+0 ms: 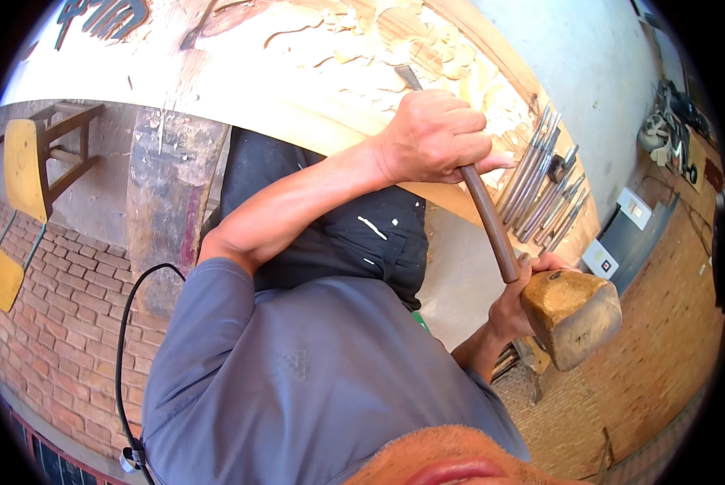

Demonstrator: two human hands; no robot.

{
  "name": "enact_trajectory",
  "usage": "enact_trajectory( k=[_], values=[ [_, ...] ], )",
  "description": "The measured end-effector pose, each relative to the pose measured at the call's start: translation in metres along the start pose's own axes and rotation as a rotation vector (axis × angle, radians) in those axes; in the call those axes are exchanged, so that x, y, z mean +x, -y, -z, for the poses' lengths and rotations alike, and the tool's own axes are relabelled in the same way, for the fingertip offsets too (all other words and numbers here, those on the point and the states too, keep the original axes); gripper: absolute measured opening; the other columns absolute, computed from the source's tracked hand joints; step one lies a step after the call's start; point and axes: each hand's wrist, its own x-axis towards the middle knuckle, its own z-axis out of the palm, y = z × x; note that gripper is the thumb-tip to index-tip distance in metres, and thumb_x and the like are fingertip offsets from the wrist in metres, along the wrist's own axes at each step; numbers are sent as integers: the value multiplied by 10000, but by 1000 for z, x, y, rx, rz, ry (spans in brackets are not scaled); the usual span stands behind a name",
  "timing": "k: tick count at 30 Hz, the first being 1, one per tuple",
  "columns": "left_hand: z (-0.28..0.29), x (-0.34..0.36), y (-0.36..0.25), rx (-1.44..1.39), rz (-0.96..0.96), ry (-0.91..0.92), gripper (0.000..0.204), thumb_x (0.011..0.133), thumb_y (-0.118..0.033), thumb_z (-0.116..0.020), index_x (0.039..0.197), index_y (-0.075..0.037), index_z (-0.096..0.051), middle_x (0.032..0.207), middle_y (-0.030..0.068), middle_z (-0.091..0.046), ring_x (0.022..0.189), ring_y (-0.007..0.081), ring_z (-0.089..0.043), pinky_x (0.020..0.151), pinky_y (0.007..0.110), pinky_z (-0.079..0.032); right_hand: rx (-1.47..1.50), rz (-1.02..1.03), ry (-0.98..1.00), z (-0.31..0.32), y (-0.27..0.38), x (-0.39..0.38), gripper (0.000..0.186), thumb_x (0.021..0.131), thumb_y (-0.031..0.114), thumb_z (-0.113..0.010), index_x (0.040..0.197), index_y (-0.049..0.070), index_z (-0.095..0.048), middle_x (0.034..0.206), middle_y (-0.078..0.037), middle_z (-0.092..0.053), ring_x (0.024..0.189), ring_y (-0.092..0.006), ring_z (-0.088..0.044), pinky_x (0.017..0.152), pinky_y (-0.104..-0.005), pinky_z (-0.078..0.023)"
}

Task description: The person carves a wooden plank using a mallet and various chisels. The person selects different chisels from a row, positions them on the wood, and strikes the ends with a mallet to remove material.

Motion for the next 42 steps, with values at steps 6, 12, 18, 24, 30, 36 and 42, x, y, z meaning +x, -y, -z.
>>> enact_trajectory(
  k=[6, 12, 18, 24, 30, 36, 42],
  values=[
    [-1, 2, 1, 13, 14, -4, 556, 865, -317, -897, 622, -130, -432, 606, 27, -392, 493, 220, -461, 468, 383, -340, 36, -1, 27, 1, -10, -2, 300, 936, -56, -754, 1131, -2, -532, 1005, -54, -545, 827, -126, -532, 740, -269, -480],
    [-1, 2, 0, 3, 14, -9, 551, 856, -313, -896, 622, -129, -433, 606, 29, -396, 495, 223, -463, 469, 384, -343, -64, 99, 67, 4, -11, 1, 334, 930, -76, -760, 1159, -17, -525, 1012, -67, -571, 802, -119, -579, 678, -250, -514],
    [0, 3, 2, 3, 45, -16, 547, 865, -307, -889, 627, -124, -432, 609, 40, -396, 505, 239, -475, 475, 388, -349, -1, 55, 31, 2, -20, -7, 479, 868, -74, -808, 1227, -11, -498, 1020, -69, -574, 803, -118, -576, 697, -249, -507],
    [0, 6, 2, -9, 57, -27, 537, 866, -293, -890, 631, -119, -439, 614, 47, -403, 512, 246, -476, 481, 392, -352, 61, 90, 24, -3, -20, -7, 428, 885, -56, -801, 1206, -9, -521, 1024, -83, -604, 761, -111, -584, 652, -250, -505],
    [-9, 11, 5, 14, 111, -73, 530, 857, -306, -900, 638, -112, -457, 606, 45, -401, 505, 239, -487, 467, 393, -354, -102, 22, 43, -5, -15, -9, 273, 931, -64, -762, 1112, -26, -561, 956, -71, -607, 679, -108, -552, 631, -250, -500],
    [-23, 19, 5, 138, 190, -116, 514, 867, -318, -893, 628, -126, -481, 597, 41, -427, 495, 233, -494, 453, 384, -360, 104, 48, -70, 16, -33, 16, 303, 928, -60, -725, 1163, -4, -541, 956, -89, -606, 748, -134, -592, 657, -258, -529],
    [-27, 24, 5, 155, 202, -133, 507, 884, -313, -878, 625, -124, -486, 595, 44, -448, 488, 239, -505, 449, 384, -366, 743, 141, -404, 19, 12, 55, 370, 873, -29, -695, 1200, 32, -531, 936, -99, -599, 745, -166, -601, 616, -312, -554]
  ],
)
